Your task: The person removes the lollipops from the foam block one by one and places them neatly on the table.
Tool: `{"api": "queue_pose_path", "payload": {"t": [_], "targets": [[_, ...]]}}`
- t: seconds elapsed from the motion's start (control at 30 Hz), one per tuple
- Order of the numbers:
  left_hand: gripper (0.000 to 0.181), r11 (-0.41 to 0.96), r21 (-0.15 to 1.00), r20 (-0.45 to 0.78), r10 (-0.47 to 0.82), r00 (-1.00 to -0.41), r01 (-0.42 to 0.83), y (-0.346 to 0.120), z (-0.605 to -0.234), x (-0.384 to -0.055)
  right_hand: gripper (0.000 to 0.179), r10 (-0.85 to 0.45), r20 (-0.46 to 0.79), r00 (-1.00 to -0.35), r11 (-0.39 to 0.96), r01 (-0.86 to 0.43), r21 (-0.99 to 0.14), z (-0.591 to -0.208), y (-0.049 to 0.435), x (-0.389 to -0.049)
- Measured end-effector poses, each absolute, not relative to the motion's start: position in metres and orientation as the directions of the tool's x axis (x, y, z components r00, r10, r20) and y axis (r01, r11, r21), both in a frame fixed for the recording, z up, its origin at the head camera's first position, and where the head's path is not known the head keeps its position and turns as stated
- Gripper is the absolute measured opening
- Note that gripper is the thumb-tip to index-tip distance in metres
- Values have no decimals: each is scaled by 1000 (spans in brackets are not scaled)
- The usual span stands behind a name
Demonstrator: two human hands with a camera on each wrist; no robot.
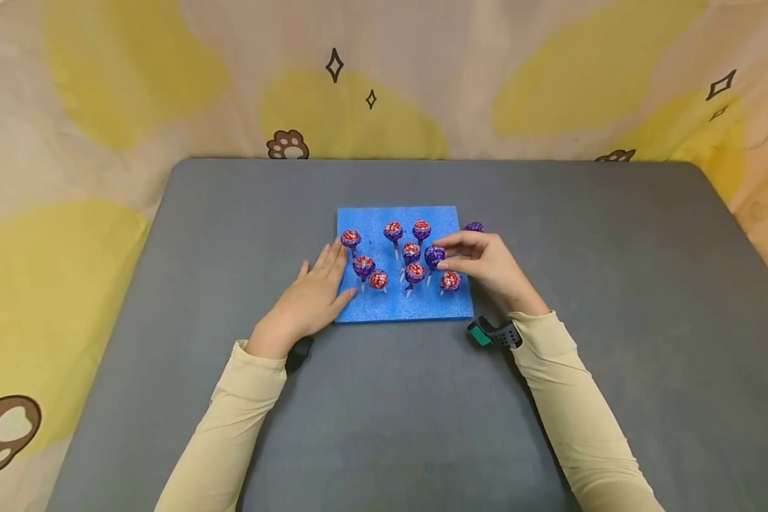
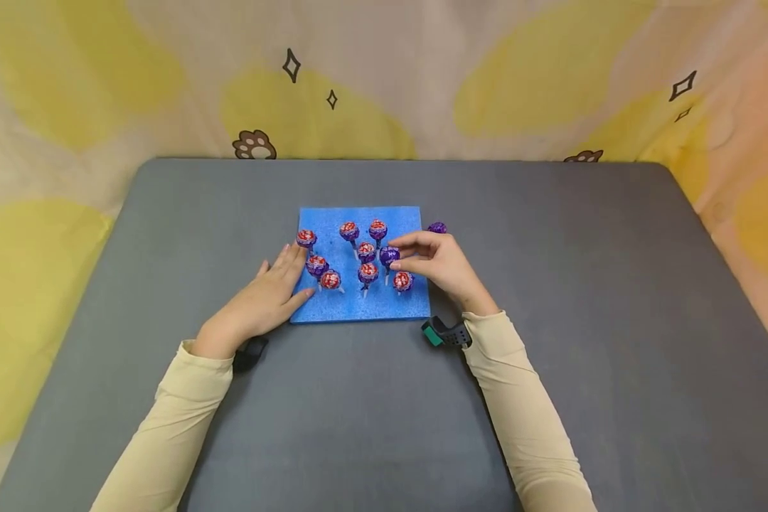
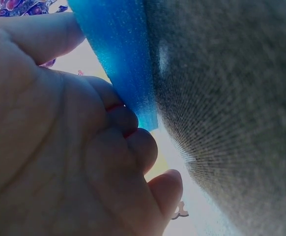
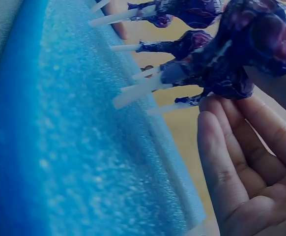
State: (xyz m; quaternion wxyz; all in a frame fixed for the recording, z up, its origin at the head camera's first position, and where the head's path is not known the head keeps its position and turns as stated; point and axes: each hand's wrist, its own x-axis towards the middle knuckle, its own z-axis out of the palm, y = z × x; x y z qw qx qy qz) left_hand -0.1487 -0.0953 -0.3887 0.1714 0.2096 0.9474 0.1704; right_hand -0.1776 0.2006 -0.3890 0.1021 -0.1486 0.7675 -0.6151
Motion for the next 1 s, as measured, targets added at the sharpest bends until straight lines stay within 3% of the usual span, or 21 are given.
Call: {"api": "queue_pose_path", "payload": {"t": [0.43, 1.0], "targets": [[71, 856, 389, -238, 451, -860, 341, -94, -393, -142, 29, -292, 39, -956, 109, -74, -991, -394, 198, -168], [70, 854, 397, -235, 448, -863, 335, -94, -389, -145, 22, -234, 59, -970, 102, -85, -991, -387, 200, -171]]}}
